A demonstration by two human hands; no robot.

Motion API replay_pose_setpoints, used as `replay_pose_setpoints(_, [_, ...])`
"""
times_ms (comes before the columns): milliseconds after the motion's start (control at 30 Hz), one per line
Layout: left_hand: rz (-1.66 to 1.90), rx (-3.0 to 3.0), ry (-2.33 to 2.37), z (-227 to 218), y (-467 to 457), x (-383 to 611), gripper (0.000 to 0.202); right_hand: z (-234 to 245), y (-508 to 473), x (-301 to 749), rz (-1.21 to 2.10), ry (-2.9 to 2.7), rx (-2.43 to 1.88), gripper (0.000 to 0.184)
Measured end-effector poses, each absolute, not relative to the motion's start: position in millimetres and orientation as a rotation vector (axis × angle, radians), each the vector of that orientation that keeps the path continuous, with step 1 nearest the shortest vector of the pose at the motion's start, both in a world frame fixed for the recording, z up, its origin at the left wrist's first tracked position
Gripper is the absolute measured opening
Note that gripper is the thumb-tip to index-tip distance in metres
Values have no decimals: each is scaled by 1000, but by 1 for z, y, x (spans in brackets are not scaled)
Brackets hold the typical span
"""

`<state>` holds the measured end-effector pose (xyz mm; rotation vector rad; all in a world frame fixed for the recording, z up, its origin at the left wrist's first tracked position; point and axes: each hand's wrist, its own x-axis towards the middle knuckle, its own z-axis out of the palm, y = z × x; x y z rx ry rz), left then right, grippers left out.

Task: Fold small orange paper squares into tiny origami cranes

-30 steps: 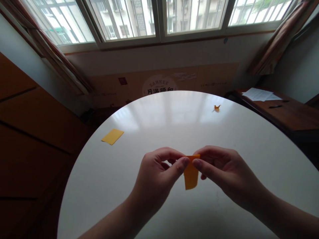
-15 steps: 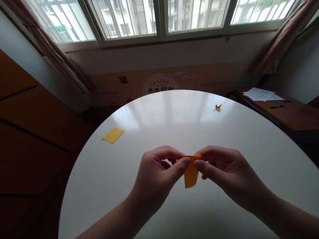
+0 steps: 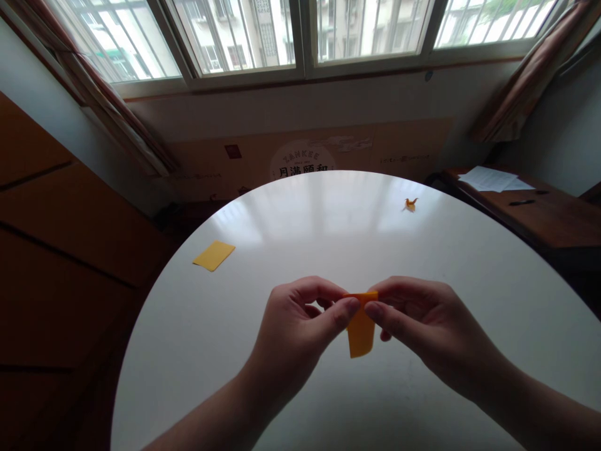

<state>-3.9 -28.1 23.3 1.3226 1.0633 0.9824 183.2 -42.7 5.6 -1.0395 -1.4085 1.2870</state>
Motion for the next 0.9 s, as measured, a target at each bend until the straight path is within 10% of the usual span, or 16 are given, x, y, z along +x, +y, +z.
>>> replay_pose_setpoints(900, [925,1193,1017,23,-26,-5,8,2,-43,185,1484,-1273,-1012,14])
